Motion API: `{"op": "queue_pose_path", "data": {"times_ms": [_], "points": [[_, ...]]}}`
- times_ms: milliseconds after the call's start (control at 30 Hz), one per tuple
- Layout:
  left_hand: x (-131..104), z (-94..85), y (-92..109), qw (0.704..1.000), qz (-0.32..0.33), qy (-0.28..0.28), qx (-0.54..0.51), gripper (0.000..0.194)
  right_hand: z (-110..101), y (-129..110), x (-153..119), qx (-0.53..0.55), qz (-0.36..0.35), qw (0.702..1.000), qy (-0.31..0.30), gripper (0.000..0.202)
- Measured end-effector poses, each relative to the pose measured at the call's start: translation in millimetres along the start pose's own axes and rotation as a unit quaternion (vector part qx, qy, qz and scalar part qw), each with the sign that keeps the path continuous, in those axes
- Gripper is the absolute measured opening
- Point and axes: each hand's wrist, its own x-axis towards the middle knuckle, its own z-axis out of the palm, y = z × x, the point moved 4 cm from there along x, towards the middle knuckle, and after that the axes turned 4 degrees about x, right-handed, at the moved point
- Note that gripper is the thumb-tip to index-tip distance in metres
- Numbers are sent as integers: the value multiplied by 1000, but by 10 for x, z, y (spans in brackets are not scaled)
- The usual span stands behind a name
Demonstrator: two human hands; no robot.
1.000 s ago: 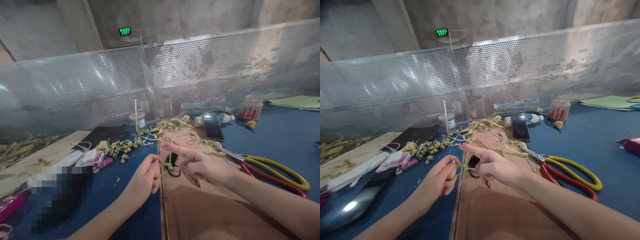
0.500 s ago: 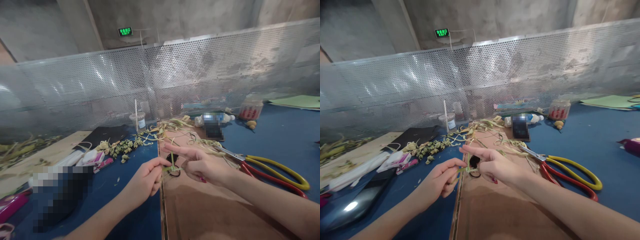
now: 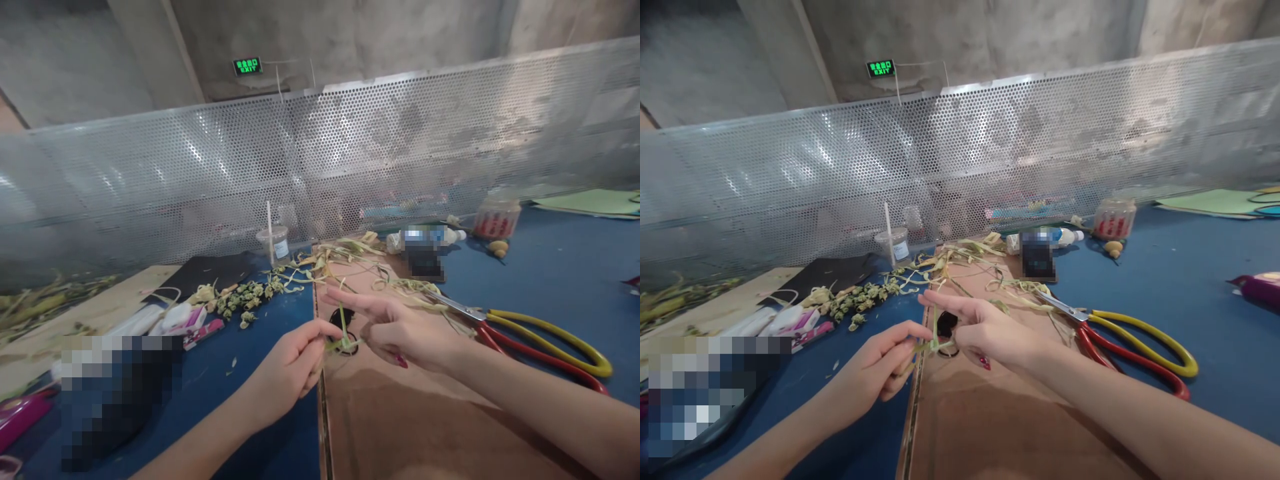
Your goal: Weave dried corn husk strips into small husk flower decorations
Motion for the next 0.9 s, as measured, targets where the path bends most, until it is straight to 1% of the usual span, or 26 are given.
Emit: {"op": "queue_pose_path", "data": {"times_ms": [133, 267, 333, 467, 667, 900], "points": [[9, -17, 32, 999, -2, 24, 41, 27, 20, -19, 0, 12, -7, 1000, -5, 75], [0, -44, 86, 994, 1, 51, 94, 23, 25, -15, 3, 23, -10, 1000, -6, 74], [0, -53, 82, 993, -1, 55, 105, 24, 24, -8, 5, 26, -7, 1000, -9, 75], [19, -42, 52, 997, -2, 38, 69, 22, 9, 11, 12, 34, -1, 999, -6, 75], [43, -27, 43, 1000, -23, 13, -7, 19, -5, 28, 29, 49, -17, 999, -5, 74], [20, -31, 45, 1000, -11, 13, 2, 18, 27, -31, 0, 1, -4, 1000, 9, 74]]}}
